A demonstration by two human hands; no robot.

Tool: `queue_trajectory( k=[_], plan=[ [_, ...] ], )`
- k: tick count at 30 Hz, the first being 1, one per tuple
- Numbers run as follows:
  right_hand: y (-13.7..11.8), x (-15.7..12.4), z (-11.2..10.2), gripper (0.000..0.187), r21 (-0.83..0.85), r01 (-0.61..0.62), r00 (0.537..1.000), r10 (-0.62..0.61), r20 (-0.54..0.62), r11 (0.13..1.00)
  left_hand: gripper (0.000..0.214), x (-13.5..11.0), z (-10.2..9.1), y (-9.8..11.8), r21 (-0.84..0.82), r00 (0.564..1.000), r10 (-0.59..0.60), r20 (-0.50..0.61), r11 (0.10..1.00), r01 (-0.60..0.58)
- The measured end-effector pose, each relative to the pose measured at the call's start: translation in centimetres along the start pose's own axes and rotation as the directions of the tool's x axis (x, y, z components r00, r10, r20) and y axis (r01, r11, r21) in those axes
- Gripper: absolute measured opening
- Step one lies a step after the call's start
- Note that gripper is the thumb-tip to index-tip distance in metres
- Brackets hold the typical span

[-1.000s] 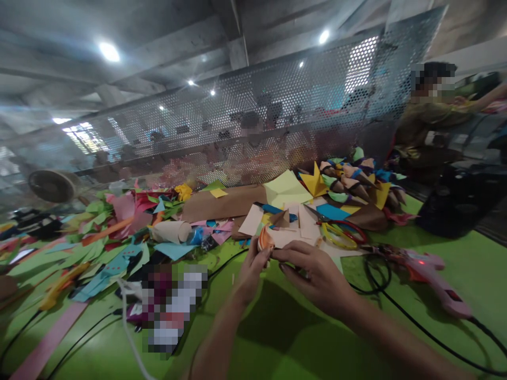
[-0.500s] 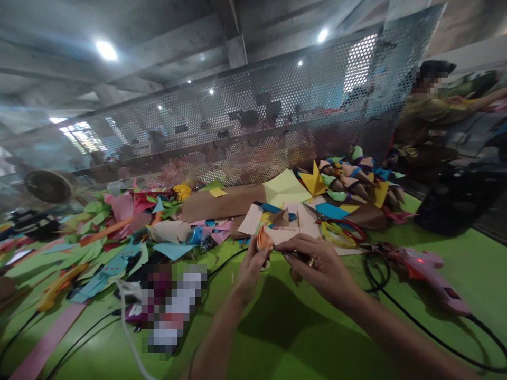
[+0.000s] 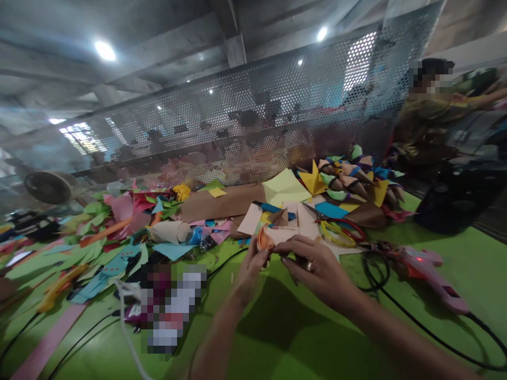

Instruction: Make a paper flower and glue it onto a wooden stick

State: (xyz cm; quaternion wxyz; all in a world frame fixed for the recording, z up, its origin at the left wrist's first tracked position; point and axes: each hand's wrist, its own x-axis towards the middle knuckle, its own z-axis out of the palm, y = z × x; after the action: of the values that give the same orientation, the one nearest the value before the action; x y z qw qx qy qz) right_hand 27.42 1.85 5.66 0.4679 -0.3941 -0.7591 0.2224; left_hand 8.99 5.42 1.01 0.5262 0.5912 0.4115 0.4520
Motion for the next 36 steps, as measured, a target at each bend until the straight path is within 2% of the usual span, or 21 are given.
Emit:
queue_trajectory(
  k=[6, 9, 13, 21, 27, 36],
  plan=[
    [0.1, 0.1, -0.4, 0.017, 0.009, -0.010, 0.996, 0.011, -0.090, 1.000, 0.056, -0.5, 0.2, 2.0, 0.018, 0.999, 0.015, -0.046, 1.000, -0.014],
    [0.0, 0.1, -0.4, 0.017, 0.013, 0.009, 0.997, -0.008, -0.072, 1.000, 0.050, -0.5, 0.2, 2.5, 0.059, 0.998, 0.054, -0.021, 0.997, -0.052],
    [0.0, 0.0, -0.2, 0.020, -0.030, 0.039, 0.999, -0.039, -0.021, 0.999, 0.048, -0.5, -0.1, 2.4, 0.108, 0.996, 0.084, -0.012, 0.991, -0.083],
    [0.3, -0.2, 0.1, 0.027, -0.155, 0.173, 0.983, -0.179, -0.029, 0.973, 0.046, -0.6, -0.6, 2.0, 0.147, 0.988, 0.148, 0.052, 0.977, -0.154],
    [0.3, -0.3, 0.2, 0.027, -0.213, 0.212, 0.977, -0.215, 0.006, 0.954, 0.046, -0.6, -0.5, 2.5, 0.154, 0.996, 0.083, 0.026, 0.984, -0.086],
    [0.1, -0.3, 0.1, 0.029, -0.170, 0.230, 0.972, -0.235, -0.009, 0.958, 0.043, -0.5, -0.4, 2.2, 0.130, 0.997, 0.074, 0.029, 0.988, -0.077]
  ],
)
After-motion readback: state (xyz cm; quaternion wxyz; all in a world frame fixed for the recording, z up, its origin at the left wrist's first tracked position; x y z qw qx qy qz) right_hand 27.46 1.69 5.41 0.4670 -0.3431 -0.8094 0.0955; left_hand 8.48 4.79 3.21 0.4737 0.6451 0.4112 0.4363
